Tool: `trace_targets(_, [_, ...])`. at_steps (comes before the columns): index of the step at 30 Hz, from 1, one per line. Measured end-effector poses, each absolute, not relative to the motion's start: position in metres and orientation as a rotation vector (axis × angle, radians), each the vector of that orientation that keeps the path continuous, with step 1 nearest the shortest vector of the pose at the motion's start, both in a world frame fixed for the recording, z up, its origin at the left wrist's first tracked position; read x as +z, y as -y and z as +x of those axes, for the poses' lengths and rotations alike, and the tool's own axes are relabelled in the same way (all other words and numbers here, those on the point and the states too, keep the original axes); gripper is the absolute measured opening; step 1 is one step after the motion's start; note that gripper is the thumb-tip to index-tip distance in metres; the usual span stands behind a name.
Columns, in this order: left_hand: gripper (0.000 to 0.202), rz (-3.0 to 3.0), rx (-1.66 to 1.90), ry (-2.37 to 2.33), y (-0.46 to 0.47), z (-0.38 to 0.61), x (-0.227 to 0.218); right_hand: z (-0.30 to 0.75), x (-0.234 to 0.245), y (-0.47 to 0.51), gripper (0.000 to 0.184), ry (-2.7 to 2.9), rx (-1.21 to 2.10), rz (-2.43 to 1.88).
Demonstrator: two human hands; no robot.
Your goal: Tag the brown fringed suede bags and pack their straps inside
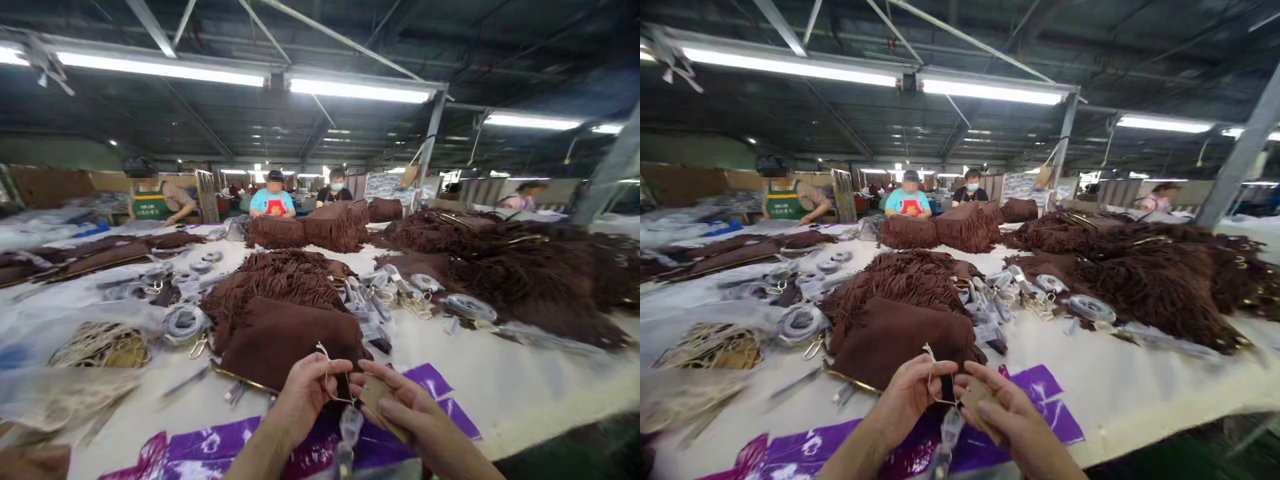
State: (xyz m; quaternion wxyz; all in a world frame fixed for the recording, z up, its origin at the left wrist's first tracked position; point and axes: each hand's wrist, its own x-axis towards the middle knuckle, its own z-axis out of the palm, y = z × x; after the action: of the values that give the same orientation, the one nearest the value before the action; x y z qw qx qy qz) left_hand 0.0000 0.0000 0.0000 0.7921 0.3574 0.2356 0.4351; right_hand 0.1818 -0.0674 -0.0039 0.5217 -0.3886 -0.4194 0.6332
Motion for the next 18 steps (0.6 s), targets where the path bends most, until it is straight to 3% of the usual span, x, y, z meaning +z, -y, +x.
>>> trace_targets(5, [0.012, 0.868, 0.894, -0.529, 0.002, -0.001, 0.003, 0.17, -0.012, 0.067, 0.041, 1.286, 1.108, -1.242])
trace_targets(8, [0.018, 1.093, 0.866, -0.559, 0.007, 0.002, 0.007, 0.16, -0.009, 0.064, 0.027, 1.529, 0.825, -1.286])
trace_targets(12, [0.025, 1.358, 0.763, -0.462, 0.018, 0.006, 0.015, 0.155, -0.007, 0.056, 0.047, 1.566, 0.594, -1.328])
trace_targets(15, [0.031, 1.453, 0.668, -0.456, 0.023, 0.007, 0.017, 0.155, -0.011, 0.051, 0.058, 1.55, 0.597, -1.403])
trace_targets(18, [0.024, 1.553, 0.709, -0.572, 0.022, 0.009, 0.013, 0.152, -0.019, 0.051, 0.068, 1.539, 0.62, -1.39])
